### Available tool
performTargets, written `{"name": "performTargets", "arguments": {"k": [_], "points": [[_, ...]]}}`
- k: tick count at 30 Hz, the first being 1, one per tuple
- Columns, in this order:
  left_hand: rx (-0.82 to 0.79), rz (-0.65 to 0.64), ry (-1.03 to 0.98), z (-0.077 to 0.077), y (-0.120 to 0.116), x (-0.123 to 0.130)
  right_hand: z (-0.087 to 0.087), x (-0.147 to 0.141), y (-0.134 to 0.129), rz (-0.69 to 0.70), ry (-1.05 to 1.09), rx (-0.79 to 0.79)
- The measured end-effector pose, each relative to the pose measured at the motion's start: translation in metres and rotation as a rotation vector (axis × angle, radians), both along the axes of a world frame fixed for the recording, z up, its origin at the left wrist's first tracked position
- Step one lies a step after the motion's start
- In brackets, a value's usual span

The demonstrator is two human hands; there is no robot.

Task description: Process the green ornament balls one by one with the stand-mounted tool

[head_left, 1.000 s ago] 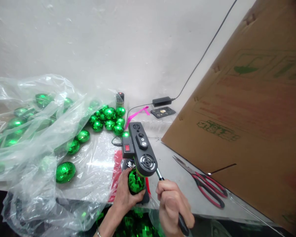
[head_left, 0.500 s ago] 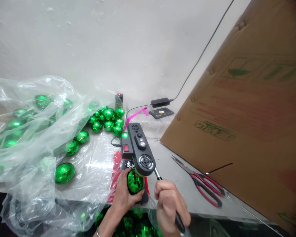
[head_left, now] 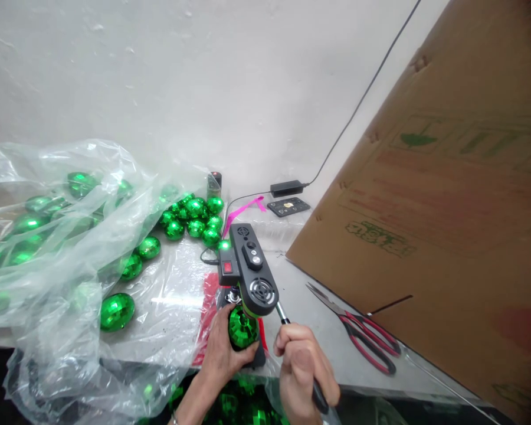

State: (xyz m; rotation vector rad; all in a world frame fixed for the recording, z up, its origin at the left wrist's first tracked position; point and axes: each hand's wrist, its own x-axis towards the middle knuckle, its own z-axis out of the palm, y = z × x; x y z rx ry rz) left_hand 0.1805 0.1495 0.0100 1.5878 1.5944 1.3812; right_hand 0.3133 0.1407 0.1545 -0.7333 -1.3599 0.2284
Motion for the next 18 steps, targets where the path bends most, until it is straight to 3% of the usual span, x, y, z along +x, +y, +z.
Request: {"name": "performTargets", "arguments": {"k": [18], "points": [[-0.015,-0.024,-0.003,0.0004,-0.0006,0.0033,0.0066,-0.0067,0.0047,-0.042,0.04,0.051]]}}
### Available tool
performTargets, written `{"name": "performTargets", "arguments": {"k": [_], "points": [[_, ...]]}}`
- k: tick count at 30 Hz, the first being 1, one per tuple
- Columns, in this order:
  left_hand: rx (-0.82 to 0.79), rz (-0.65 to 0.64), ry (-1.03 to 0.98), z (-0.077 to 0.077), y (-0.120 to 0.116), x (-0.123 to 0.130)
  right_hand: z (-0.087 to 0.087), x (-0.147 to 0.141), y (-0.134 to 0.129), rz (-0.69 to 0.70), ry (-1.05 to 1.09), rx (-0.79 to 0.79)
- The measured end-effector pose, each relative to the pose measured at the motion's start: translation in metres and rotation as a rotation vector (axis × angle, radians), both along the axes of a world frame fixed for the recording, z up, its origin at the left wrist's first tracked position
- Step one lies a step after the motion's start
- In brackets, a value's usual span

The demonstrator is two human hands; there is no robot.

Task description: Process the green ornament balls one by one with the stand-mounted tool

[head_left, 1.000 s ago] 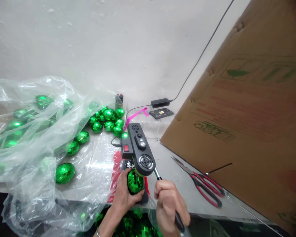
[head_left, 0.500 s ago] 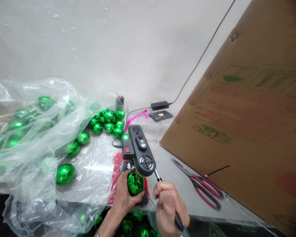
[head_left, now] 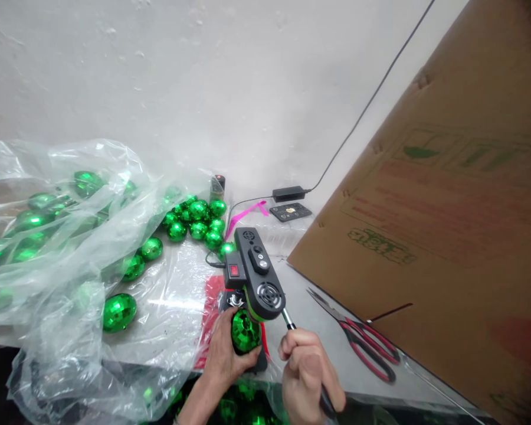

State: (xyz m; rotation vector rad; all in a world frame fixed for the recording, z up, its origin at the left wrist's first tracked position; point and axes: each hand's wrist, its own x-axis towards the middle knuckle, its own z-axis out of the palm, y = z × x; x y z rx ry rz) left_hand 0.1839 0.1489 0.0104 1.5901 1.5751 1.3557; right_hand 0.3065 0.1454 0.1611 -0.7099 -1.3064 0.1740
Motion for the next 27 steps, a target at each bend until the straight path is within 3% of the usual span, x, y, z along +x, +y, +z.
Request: {"name": "performTargets", "arguments": {"k": [13,16,22,24,27], "points": [[0.098,0.011,0.032,-0.007,0.001,0.007,-0.051,0.008,0.004,-0.015,-0.137,0.107],[0.07,0.006,0.031,-0.008,0.001,0.006,-0.033,0.013,0.003,0.005,-0.159,0.074],[0.006,-0.004,0.004,-0.01,0.002,0.002,0.044,0.005,0.004,0.027,-0.004,-0.059],[0.034,0.023,0.024,-0.022,-0.011,0.001,0.055,0.001,0.005,0.02,0.031,-0.067],[0.185,0.044,0.124,-0.055,-0.053,-0.005,0.05,-0.002,0.004,0.01,0.056,-0.059]]}}
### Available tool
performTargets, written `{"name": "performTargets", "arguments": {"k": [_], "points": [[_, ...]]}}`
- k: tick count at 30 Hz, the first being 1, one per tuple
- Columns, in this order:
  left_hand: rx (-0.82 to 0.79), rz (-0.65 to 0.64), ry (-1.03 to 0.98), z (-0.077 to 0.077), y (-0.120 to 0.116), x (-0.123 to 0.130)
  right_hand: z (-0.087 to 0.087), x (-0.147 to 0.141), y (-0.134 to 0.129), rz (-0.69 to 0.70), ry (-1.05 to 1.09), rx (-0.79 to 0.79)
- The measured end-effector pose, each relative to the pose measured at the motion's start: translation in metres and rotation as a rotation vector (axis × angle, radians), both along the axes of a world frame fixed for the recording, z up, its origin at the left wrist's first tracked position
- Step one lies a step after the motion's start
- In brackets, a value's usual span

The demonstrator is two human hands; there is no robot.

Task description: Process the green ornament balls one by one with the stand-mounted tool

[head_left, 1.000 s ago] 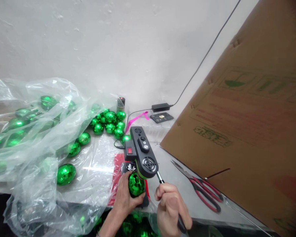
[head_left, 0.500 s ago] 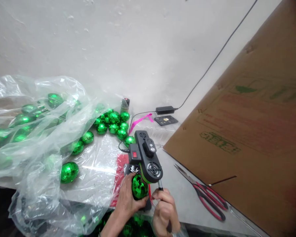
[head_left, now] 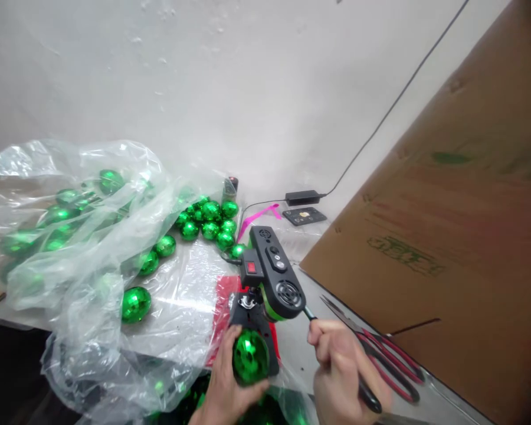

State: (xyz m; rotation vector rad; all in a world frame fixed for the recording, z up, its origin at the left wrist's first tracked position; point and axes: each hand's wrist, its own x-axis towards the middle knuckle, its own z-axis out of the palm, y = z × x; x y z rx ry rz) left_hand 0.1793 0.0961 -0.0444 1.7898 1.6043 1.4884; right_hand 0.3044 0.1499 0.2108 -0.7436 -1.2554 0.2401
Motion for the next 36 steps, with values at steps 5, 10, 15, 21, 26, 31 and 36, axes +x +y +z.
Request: {"name": "performTargets", "arguments": {"k": [5,10,15,21,26,31,36], "points": [[0.162,0.028,0.307,-0.003,-0.054,-0.054,-0.026,0.009,-0.006,-0.056,-0.001,-0.052],[0.133,0.576,0.468,0.095,-0.005,-0.158,-0.042,0.027,-0.002,-0.003,-0.021,-0.171],[-0.367,0.925,0.652,0.153,0.041,-0.21,-0.048,0.025,-0.003,-0.019,0.022,-0.148],[-0.783,0.664,0.487,0.168,0.046,-0.202,-0.042,0.018,-0.006,0.02,-0.025,-0.068],[-0.523,0.47,-0.273,0.15,0.046,-0.178,-0.02,0.008,-0.004,0.049,-0.001,-0.176],[-0.421,0.243,-1.146,0.136,0.038,-0.107,-0.001,0.008,-0.006,0.052,-0.025,-0.19],[-0.465,0.058,-1.178,0.122,0.033,-0.055,0.009,0.012,-0.011,0.058,-0.08,-0.185]]}}
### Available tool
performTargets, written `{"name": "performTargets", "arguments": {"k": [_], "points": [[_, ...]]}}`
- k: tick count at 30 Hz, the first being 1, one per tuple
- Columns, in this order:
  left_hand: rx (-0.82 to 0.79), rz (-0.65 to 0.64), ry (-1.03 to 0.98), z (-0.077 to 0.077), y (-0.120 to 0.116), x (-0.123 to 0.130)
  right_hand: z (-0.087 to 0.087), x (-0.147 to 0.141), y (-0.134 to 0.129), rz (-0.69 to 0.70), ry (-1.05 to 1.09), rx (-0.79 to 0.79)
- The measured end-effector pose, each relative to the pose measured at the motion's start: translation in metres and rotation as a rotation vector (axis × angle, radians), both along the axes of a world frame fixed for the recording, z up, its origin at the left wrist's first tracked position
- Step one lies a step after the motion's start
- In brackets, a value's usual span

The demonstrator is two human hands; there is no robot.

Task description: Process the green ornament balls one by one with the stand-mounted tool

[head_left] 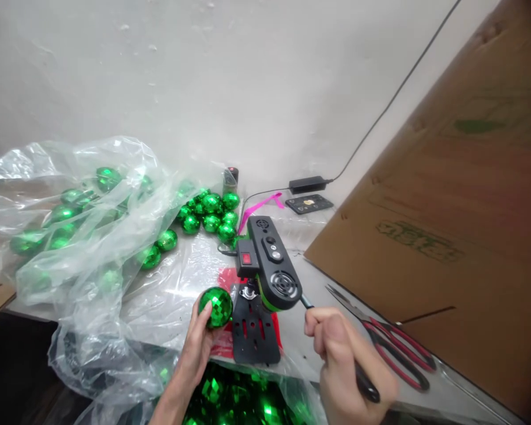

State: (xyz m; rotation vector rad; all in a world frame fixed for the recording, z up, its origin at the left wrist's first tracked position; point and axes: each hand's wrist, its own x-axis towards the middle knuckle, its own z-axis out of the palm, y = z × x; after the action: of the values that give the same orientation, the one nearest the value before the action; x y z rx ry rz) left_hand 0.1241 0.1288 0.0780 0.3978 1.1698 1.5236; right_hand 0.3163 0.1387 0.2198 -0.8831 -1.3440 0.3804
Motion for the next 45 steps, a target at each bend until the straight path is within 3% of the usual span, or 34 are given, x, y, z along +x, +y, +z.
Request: {"name": "performTargets", "arguments": {"k": [9,20,25,28,38,45], "points": [[0.099,-0.103,0.743,-0.041,-0.003,0.036,-0.001,0.001,-0.002,0.047,-0.088,0.073],[0.31,-0.113,1.087,-0.069,0.0,0.053,-0.006,0.005,-0.006,0.085,-0.128,0.059],[0.316,-0.075,1.098,-0.072,0.006,0.06,-0.003,0.006,-0.009,0.094,-0.127,0.028],[0.269,-0.132,1.039,-0.073,0.008,0.059,-0.003,0.007,-0.009,0.112,-0.134,0.03],[0.25,-0.168,1.039,-0.079,0.006,0.057,-0.039,-0.003,-0.005,0.008,-0.071,0.163],[0.267,-0.178,1.055,-0.082,0.003,0.057,-0.047,-0.005,-0.005,-0.039,-0.105,0.176]]}}
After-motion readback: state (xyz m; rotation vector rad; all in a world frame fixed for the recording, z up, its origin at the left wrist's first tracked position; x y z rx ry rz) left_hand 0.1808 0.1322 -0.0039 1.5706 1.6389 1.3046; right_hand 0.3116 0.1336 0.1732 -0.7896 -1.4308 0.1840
